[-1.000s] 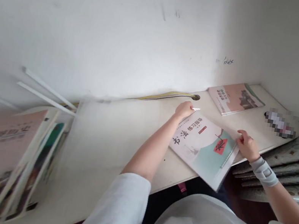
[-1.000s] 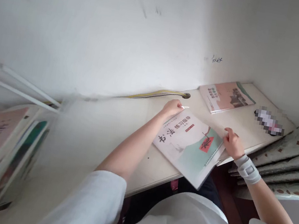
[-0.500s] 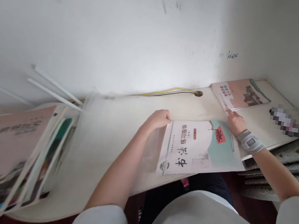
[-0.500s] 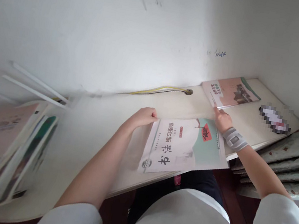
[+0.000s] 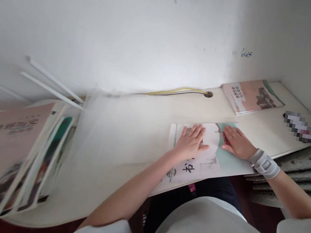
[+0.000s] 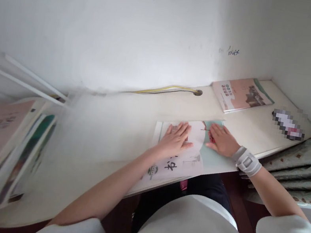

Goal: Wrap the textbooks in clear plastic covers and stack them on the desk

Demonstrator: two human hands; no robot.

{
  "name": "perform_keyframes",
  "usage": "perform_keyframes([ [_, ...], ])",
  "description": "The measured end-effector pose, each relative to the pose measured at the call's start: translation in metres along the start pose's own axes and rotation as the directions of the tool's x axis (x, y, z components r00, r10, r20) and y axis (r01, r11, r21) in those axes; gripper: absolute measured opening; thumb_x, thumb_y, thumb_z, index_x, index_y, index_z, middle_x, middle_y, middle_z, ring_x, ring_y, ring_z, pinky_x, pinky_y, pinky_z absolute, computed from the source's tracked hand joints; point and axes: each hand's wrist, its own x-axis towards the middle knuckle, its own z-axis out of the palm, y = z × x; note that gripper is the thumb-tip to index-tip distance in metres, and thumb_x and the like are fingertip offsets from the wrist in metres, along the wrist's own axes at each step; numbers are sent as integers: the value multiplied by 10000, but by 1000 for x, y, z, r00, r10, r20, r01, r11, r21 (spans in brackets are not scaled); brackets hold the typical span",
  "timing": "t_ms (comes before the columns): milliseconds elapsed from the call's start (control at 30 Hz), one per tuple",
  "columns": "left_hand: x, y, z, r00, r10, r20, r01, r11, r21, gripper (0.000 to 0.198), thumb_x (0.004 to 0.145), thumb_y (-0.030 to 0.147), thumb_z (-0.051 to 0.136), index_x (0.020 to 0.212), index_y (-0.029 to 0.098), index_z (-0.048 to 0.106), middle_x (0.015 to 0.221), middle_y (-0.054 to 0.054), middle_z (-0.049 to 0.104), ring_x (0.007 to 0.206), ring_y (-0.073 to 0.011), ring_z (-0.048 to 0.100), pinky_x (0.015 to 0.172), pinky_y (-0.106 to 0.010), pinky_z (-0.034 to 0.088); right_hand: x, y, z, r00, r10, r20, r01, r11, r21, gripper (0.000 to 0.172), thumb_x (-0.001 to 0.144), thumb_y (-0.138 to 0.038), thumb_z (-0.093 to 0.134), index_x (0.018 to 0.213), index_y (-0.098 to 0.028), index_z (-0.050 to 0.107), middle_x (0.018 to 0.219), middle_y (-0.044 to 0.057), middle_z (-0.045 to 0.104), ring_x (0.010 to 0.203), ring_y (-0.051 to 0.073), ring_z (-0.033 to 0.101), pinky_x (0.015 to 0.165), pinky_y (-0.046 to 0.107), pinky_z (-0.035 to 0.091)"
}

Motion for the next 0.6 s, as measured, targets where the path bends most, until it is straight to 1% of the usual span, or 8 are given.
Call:
perform_keyframes([
  [100,-1,-19,4,991,-134,11,134,991,22,788,881,628,118,1474,109,103,1544,-114,64,1417,-300,35,1117,-547,92,-14,13,4,982,190,14,-189,981,-53,757,899,-603,207,1408,-53,315,1444,219,340,1337,305,325,1055,500,278],
  [167,0,-26,3,987,-162,-4,162,986,36,797,880,627,116,1471,93,108,1543,-125,60,1417,-305,28,1112,-552,104,-15,12,3,976,218,14,-216,973,-80,757,898,-595,229,1396,-33,328,1445,227,333,1347,308,305,1068,501,253],
  [233,2,-28,0,992,-123,-14,124,991,42,780,885,617,148,1467,99,135,1543,-123,81,1418,-297,54,1113,-536,122,-10,7,-1,980,199,28,-196,978,-76,726,899,-575,272,1385,-40,349,1453,214,328,1352,302,293,1071,493,247],
  [333,1,-37,-8,980,-170,-100,175,983,47,681,907,542,208,1430,110,264,1501,-149,260,1386,-300,209,1087,-508,208,1,17,-10,957,287,41,-286,958,-38,573,896,-479,367,1302,-88,468,1388,199,438,1278,293,400,1007,447,336],
  [400,-2,-52,-17,918,-332,-218,348,936,40,581,916,462,243,1329,96,424,1370,-193,455,1290,-321,379,1023,-490,300,8,37,-16,894,446,42,-446,895,6,435,879,-402,414,1144,-106,590,1223,197,576,1114,275,539,904,385,410],
  [467,-5,-71,-26,840,-482,-250,497,868,-2,492,908,423,283,1165,108,561,1194,-198,587,1140,-327,518,939,-465,372,18,61,-21,831,552,76,-557,824,108,364,867,-384,430,971,-118,656,1013,156,664,904,229,612,794,324,438],
  [533,-3,-87,-32,814,-554,-172,549,832,-80,431,889,442,337,1023,145,619,1090,-167,640,1029,-312,580,867,-431,412,29,80,-23,812,569,129,-583,778,237,355,847,-408,453,819,-129,669,815,95,680,754,191,607,703,286,432],
  [600,2,-97,-35,825,-559,-84,535,821,-200,377,863,460,396,937,174,630,1043,-126,666,968,-279,604,814,-379,431,40,90,-22,825,540,166,-560,748,356,325,800,-417,510,712,-137,651,688,49,652,676,169,581,647,266,417],
])
